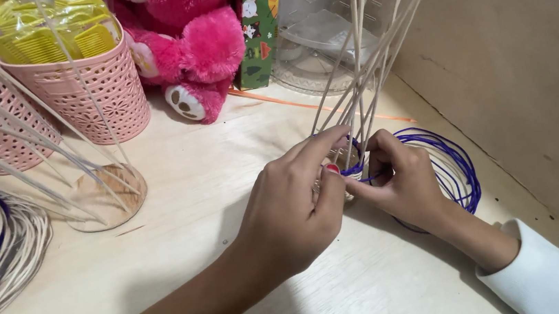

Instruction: Weaving a purple reed strand through vertical supports to create a basket wall.

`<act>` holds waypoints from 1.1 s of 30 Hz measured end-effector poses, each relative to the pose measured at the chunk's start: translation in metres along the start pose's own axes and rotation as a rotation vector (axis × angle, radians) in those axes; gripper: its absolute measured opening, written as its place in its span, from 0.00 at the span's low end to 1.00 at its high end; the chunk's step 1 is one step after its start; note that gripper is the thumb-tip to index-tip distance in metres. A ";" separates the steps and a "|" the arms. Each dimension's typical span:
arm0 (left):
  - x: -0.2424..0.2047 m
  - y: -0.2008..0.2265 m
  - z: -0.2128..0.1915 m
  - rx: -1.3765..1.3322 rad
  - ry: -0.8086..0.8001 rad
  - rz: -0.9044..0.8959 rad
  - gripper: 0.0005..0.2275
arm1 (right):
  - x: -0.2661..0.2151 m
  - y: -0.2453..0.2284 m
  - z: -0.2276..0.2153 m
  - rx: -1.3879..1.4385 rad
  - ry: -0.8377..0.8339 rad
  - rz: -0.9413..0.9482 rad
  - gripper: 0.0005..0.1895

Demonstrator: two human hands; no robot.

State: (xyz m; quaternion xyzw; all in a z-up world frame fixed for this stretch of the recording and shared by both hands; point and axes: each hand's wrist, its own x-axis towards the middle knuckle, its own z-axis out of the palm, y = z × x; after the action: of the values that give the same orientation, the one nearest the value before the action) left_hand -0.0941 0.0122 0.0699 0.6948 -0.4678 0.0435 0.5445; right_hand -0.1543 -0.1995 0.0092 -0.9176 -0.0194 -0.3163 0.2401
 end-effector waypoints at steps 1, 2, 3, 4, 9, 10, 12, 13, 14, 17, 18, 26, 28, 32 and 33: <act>0.001 0.001 -0.002 0.001 0.000 0.002 0.23 | 0.000 0.000 -0.001 0.000 0.002 -0.001 0.24; 0.002 0.002 -0.005 -0.008 -0.054 0.005 0.21 | 0.001 -0.001 -0.003 -0.006 -0.018 -0.014 0.22; 0.003 0.003 -0.007 -0.016 -0.108 0.009 0.20 | 0.001 -0.001 -0.004 -0.011 -0.037 -0.027 0.20; 0.003 0.005 -0.008 -0.015 -0.108 0.009 0.20 | 0.001 -0.003 -0.005 -0.010 -0.037 -0.027 0.20; 0.003 0.023 -0.014 -0.028 -0.192 -0.199 0.13 | 0.000 -0.004 -0.009 -0.154 -0.067 -0.052 0.18; 0.002 0.025 -0.014 -0.028 -0.192 -0.198 0.13 | 0.001 -0.006 -0.010 -0.155 -0.065 -0.053 0.18; -0.001 0.029 -0.014 0.001 -0.224 -0.285 0.20 | 0.002 -0.011 -0.014 -0.179 -0.065 -0.134 0.18; -0.001 0.028 -0.015 0.001 -0.224 -0.284 0.20 | 0.002 -0.009 -0.015 -0.179 -0.065 -0.135 0.18; -0.002 0.027 -0.015 0.004 -0.295 -0.240 0.19 | 0.001 -0.007 -0.015 -0.201 -0.070 -0.153 0.16; -0.001 0.020 -0.019 -0.006 -0.399 -0.079 0.12 | -0.002 0.006 -0.015 -0.254 -0.072 -0.226 0.22; 0.000 0.017 -0.020 -0.020 -0.431 0.039 0.11 | -0.003 0.012 -0.014 -0.289 -0.069 -0.282 0.30; 0.019 0.055 -0.035 -0.102 -0.502 -0.589 0.20 | -0.003 0.006 -0.016 -0.425 -0.061 -0.377 0.29; 0.022 0.060 -0.037 -0.091 -0.506 -0.696 0.20 | -0.002 0.004 -0.016 -0.434 -0.052 -0.391 0.24; 0.021 0.050 -0.032 -0.166 -0.535 -0.744 0.21 | -0.001 0.010 -0.016 -0.485 -0.006 -0.482 0.24; 0.021 0.045 -0.031 -0.205 -0.518 -0.722 0.21 | -0.001 0.012 -0.016 -0.498 0.007 -0.500 0.23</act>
State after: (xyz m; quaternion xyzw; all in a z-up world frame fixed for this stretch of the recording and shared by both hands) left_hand -0.1003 0.0254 0.1266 0.7439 -0.3182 -0.3707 0.4560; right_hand -0.1617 -0.2174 0.0140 -0.9138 -0.1649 -0.3633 -0.0760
